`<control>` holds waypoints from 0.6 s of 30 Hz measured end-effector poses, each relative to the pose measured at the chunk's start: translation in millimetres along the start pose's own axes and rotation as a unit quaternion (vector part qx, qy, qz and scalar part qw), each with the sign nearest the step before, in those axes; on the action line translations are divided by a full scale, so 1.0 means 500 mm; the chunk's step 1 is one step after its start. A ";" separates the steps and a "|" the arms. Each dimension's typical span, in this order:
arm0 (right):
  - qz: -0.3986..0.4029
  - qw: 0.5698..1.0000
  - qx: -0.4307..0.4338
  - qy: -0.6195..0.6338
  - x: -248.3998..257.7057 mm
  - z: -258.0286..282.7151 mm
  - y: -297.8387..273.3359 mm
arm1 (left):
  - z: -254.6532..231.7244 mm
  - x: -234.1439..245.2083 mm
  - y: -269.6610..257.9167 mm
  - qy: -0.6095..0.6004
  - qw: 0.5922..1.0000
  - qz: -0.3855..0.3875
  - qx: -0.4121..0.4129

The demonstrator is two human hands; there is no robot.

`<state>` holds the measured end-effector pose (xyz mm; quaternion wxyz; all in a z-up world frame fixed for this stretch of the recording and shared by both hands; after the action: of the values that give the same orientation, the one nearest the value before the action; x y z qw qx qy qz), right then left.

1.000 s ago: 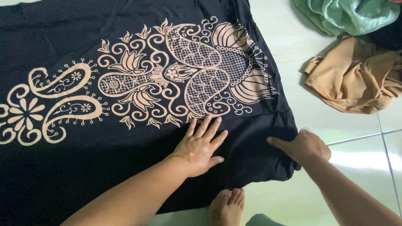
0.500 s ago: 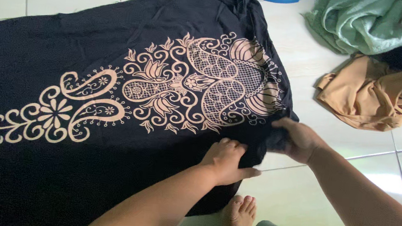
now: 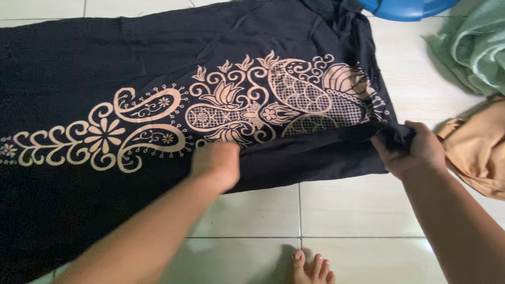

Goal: The person folds a black garment with gold patterns by hand while sitting on a tiled floor by smoothing the fabric and folding the sides inward.

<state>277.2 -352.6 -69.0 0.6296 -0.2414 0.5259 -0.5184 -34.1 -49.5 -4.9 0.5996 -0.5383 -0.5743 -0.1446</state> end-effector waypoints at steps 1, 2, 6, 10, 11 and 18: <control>-0.004 1.000 0.001 0.014 -0.009 0.004 0.009 | 0.032 0.020 0.000 0.011 1.000 0.008 0.024; -0.006 0.999 0.003 0.036 -0.017 0.005 0.019 | 0.061 0.039 -0.001 0.021 0.999 0.016 0.047; -0.040 0.996 0.019 0.073 -0.046 0.010 0.049 | 0.134 0.120 0.008 -0.051 0.995 -0.050 0.073; -0.069 0.991 0.032 0.111 -0.071 0.011 0.068 | 0.149 0.161 0.045 -0.230 0.966 -0.078 0.087; -0.068 0.992 0.041 0.098 -0.076 0.014 0.071 | 0.148 0.154 0.056 -0.312 0.942 -0.063 0.111; -0.120 0.985 0.080 0.099 -0.056 0.047 0.110 | 0.155 0.191 0.138 -0.217 0.946 -0.229 0.069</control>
<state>323.2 -313.9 -96.1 0.5252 -0.1992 0.5092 -0.6520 7.8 82.2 24.3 0.4470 -0.3679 -0.8069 -0.1177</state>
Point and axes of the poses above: each hand's wrist, its own y-axis towards the middle knuckle, its own x-axis out of the back of the hand, z = x × y, the point moved 7 cm from there along y, towards the middle knuckle, and after that the axes turned 13 degrees about -x, right-handed, at the moved point
